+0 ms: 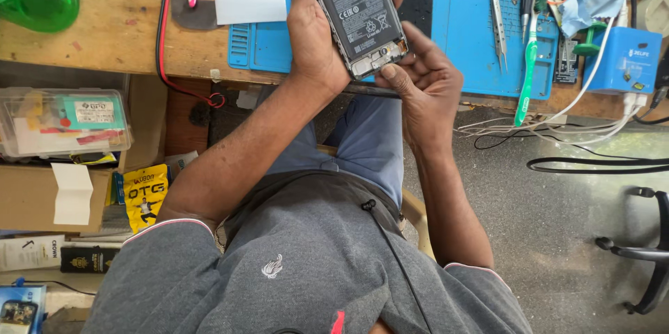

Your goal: The person removes a protective film from a smartphone screen, then places the screen onto a disassembled phone body. They connect internal ribbon cables and a charging cable to test the device, then disconnect the cable and set the phone aside.

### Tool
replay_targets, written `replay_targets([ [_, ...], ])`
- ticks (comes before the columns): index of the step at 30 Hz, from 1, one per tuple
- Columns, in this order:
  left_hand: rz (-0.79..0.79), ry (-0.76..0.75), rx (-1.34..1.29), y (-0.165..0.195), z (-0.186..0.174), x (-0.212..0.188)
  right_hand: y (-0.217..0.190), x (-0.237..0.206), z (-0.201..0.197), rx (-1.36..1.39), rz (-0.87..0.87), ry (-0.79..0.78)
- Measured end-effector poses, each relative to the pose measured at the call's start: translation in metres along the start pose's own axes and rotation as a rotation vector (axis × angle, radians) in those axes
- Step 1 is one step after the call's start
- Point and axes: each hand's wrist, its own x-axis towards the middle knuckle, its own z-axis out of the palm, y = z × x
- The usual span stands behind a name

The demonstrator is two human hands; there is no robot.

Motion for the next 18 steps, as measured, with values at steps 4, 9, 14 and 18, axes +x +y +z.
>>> replay_targets([
  [4,0.04,0.039,0.041,0.003,-0.009,0.005,-0.006,-0.001,-0.009,-0.438,-0.329,0.082],
  [9,0.017,0.069,0.042,0.0,-0.022,0.005,-0.019,0.006,-0.012,-0.741,-0.407,0.02],
  [14,0.008,0.071,0.041,-0.004,-0.03,0.004,-0.026,0.012,-0.006,-0.812,-0.437,-0.079],
  [18,0.021,0.065,0.062,-0.005,-0.033,0.004,-0.028,0.015,-0.003,-0.87,-0.443,-0.112],
])
